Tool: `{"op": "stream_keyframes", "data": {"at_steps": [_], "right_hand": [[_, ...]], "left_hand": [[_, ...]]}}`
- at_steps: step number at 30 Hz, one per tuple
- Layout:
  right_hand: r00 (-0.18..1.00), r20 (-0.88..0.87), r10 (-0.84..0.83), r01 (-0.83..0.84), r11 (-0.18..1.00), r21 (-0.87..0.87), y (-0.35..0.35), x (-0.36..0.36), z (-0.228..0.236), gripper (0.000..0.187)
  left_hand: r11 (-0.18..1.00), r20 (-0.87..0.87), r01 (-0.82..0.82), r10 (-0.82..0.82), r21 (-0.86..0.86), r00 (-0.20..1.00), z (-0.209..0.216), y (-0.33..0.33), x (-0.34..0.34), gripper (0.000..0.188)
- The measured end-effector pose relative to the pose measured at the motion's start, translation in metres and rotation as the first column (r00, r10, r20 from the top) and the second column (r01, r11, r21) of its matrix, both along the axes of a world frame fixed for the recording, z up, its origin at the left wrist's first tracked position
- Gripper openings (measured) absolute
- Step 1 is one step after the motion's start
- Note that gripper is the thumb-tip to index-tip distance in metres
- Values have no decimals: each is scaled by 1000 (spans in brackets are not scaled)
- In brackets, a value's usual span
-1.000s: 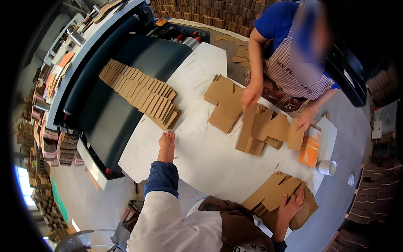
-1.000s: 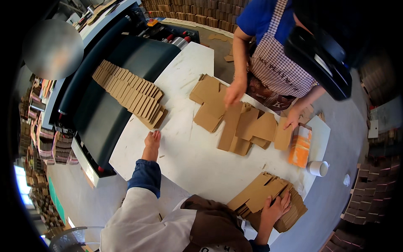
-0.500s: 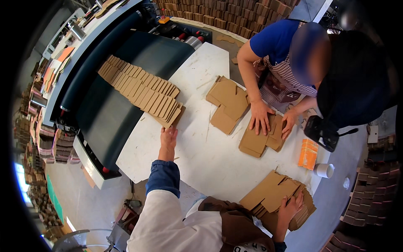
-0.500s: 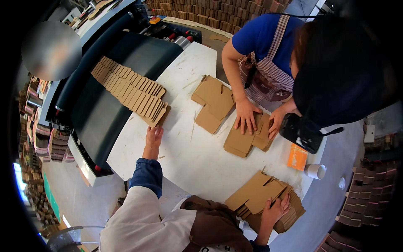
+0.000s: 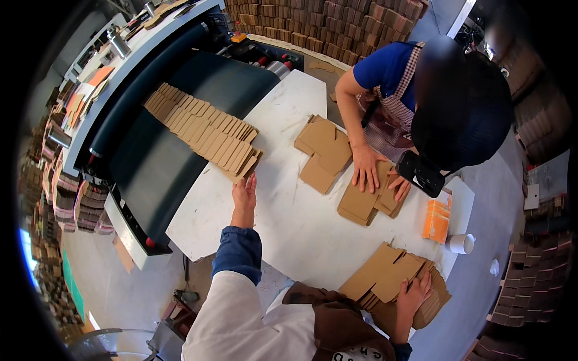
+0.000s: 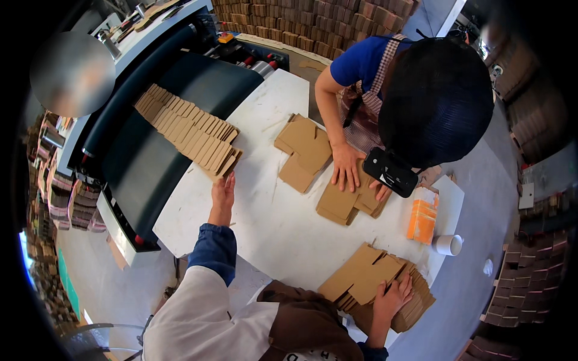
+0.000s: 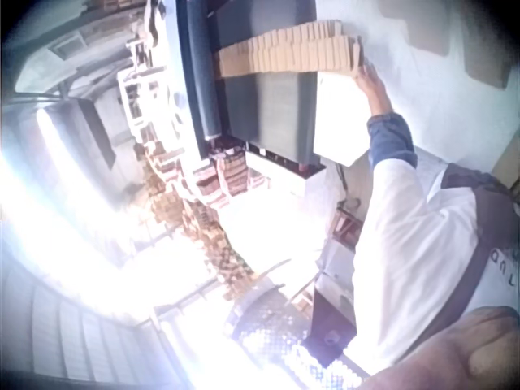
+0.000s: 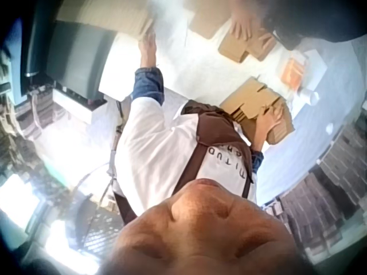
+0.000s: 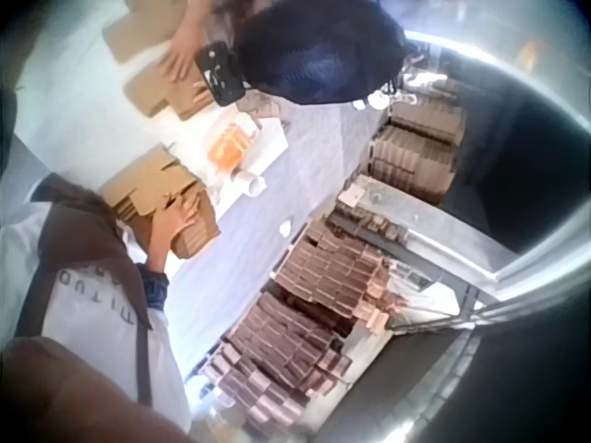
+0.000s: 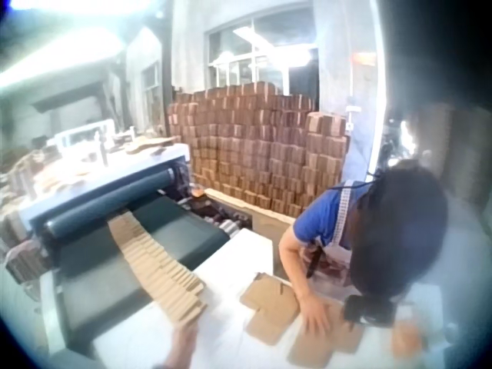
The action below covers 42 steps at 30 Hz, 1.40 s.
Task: The person stacks flat cardboard pieces on a table, aligns them into neat piles, and moves the stacks to a nearby machine. They then return to the table to continue stacking more cardboard pieces.
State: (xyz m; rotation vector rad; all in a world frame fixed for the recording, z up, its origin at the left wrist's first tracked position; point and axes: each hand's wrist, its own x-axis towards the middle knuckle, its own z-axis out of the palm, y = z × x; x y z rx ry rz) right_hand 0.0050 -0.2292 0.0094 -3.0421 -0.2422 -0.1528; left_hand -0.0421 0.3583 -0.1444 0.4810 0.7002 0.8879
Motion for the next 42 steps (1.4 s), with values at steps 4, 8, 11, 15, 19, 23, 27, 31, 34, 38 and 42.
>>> {"op": "stream_keyframes", "data": {"at_steps": [4, 8, 11, 15, 19, 23, 27, 31, 34, 38, 42], "right_hand": [[1000, -8, -11, 11, 1000, 7, 2, -1, 2, 29], [1000, -9, -4, 4, 1000, 2, 5, -2, 4, 29], [1000, 7, 21, -21, 1000, 21, 3, -2, 3, 29], [1000, -4, 13, -13, 1000, 2, 2, -3, 5, 29], [999, 16, 36, -36, 999, 17, -3, -2, 1, 28], [1000, 8, 30, -30, 999, 13, -2, -3, -1, 28], [999, -13, 31, -31, 999, -18, -4, -1, -1, 29], [999, -23, 45, -45, 999, -3, -5, -1, -1, 29], [998, -22, 54, -54, 999, -7, -6, -2, 1, 30], [998, -12, 55, -55, 998, 7, -3, -4, 0, 31], [999, 11, 35, -35, 999, 25, -7, -2, -5, 32]], "left_hand": [[999, -45, -22, 20, -41, 999, -11, 8, -9, 30], [992, -54, -67, 61, -106, 997, -20, 23, -4, 27], [990, -115, -87, 74, -114, 991, -26, 32, -2, 22], [994, -159, -87, 76, -59, 984, -11, 25, 2, 16], [998, -83, 42, -46, -46, 996, -17, -41, -24, 10], [938, -200, 257, -305, -233, 931, -34, -203, -101, 8], [815, -333, 355, -527, -458, 782, -9, -273, -144, 14], [859, -863, 499, -335, -114, 379, -19, -235, -159, 61], [820, -952, 568, -123, 62, 281, -9, -190, -137, 84], [703, -991, 699, 89, 135, 102, 6, -155, -96, 91], [687, -993, 718, 106, 107, 47, 34, -160, -65, 81]]}}
